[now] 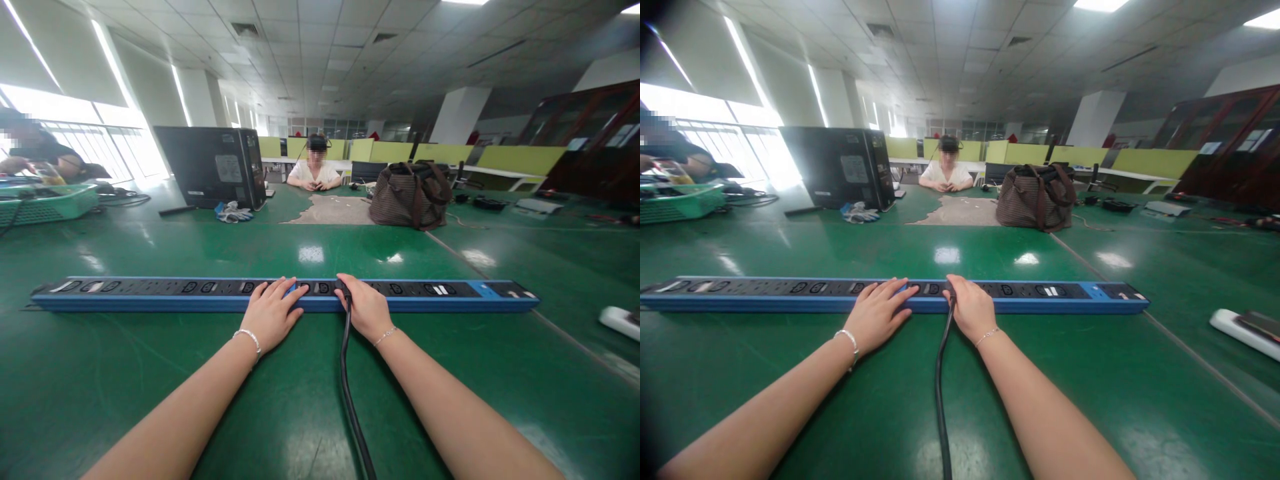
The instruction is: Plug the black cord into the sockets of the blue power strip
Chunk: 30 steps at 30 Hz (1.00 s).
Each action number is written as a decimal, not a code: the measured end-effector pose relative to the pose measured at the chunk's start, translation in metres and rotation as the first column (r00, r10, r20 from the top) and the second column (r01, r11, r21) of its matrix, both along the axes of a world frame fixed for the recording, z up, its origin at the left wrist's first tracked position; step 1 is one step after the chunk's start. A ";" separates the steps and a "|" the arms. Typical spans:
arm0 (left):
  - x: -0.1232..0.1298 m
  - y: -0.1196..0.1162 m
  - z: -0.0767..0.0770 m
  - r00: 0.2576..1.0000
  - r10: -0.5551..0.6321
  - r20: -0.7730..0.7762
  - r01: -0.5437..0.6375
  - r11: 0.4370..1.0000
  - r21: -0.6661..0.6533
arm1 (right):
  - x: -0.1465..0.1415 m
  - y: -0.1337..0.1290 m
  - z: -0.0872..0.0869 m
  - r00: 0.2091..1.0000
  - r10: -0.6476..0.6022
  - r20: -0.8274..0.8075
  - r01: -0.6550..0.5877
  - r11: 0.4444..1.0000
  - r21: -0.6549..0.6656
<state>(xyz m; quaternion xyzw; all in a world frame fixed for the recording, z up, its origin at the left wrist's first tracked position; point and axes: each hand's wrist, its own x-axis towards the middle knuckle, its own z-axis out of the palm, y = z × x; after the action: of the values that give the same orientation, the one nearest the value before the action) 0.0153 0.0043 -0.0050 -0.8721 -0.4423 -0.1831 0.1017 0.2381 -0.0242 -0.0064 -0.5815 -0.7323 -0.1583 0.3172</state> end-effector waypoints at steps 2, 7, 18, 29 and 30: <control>0.000 0.000 0.000 1.000 0.002 0.003 -0.002 1.000 -0.002 | 0.000 0.000 0.000 0.999 -0.023 0.031 0.023 1.000 0.004; 0.000 0.001 0.000 1.000 0.006 0.013 -0.006 1.000 0.001 | 0.000 0.001 0.001 0.997 -0.029 0.072 0.029 1.000 0.010; 0.001 0.000 -0.001 1.000 -0.005 0.025 0.005 1.000 0.016 | 0.000 0.000 0.003 0.999 -0.010 0.053 0.008 0.999 0.044; 0.000 0.001 -0.001 1.000 0.005 0.015 -0.005 1.000 -0.001 | 0.053 -0.012 0.051 0.908 -0.035 -0.418 0.173 0.940 0.295; 0.000 0.001 -0.001 1.000 0.005 0.013 -0.005 1.000 0.000 | 0.067 -0.014 0.048 0.884 -0.058 -0.464 0.208 0.937 0.279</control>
<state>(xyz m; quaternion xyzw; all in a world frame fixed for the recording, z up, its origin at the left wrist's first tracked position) 0.0155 0.0052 -0.0063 -0.8698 -0.4452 -0.1883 0.0994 0.3053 -0.0380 0.0413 -0.5921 -0.5615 -0.1585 0.5560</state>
